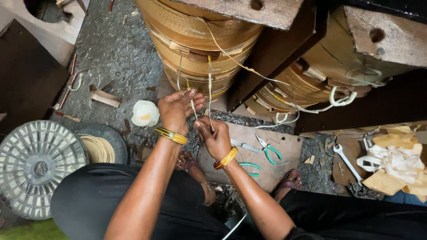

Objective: The person sits on the floor and uses pliers and a knife to strip and cut white insulated wires attached to stacked copper coils. They repeatedly strip wire ends, cut excess length, and reattach wires to the coil assembly.

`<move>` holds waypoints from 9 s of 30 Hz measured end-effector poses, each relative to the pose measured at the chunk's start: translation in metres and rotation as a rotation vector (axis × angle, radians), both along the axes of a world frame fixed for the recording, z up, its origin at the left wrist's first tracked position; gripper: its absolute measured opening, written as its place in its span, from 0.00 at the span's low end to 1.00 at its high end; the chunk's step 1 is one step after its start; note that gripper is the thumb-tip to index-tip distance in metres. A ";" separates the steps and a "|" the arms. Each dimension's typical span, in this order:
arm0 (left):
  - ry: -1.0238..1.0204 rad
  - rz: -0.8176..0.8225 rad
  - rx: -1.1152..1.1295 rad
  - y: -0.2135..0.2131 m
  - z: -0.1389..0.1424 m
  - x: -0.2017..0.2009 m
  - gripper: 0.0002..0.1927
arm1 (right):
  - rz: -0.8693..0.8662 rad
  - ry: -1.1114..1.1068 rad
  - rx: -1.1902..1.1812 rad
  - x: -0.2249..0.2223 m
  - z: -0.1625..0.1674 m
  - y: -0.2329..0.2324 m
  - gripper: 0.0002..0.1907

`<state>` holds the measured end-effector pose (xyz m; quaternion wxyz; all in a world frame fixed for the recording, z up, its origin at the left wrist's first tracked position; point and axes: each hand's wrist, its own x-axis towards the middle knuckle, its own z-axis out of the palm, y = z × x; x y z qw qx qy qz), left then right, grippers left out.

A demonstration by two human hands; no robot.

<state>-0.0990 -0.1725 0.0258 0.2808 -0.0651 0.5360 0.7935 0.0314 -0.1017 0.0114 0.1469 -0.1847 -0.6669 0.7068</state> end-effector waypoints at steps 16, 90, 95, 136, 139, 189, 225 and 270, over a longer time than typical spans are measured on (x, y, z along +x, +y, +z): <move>-0.130 -0.024 0.257 0.011 -0.038 -0.013 0.12 | 0.042 -0.011 -0.195 -0.003 -0.002 0.001 0.09; 0.016 -0.042 0.166 -0.002 -0.028 -0.028 0.15 | 0.081 0.016 -0.053 -0.006 -0.003 0.008 0.10; 1.066 -0.089 -0.739 -0.030 0.027 -0.020 0.12 | 0.282 -0.010 0.238 0.014 0.038 0.051 0.25; 1.421 -0.354 -0.783 -0.017 0.071 -0.021 0.07 | -0.125 0.075 -0.117 -0.039 0.023 0.060 0.07; 1.697 -0.458 -0.820 -0.034 0.073 -0.024 0.14 | -0.092 0.100 0.010 -0.038 0.018 0.069 0.08; 1.494 -0.373 -0.659 0.002 0.063 -0.036 0.09 | -0.578 0.189 0.982 -0.063 0.003 0.007 0.02; 1.420 -0.440 -0.642 0.004 0.068 -0.036 0.15 | -0.185 0.108 -0.564 -0.047 -0.003 0.000 0.08; 1.473 -0.386 -0.616 0.004 0.074 -0.034 0.08 | -0.198 0.075 -0.447 -0.042 -0.006 0.009 0.08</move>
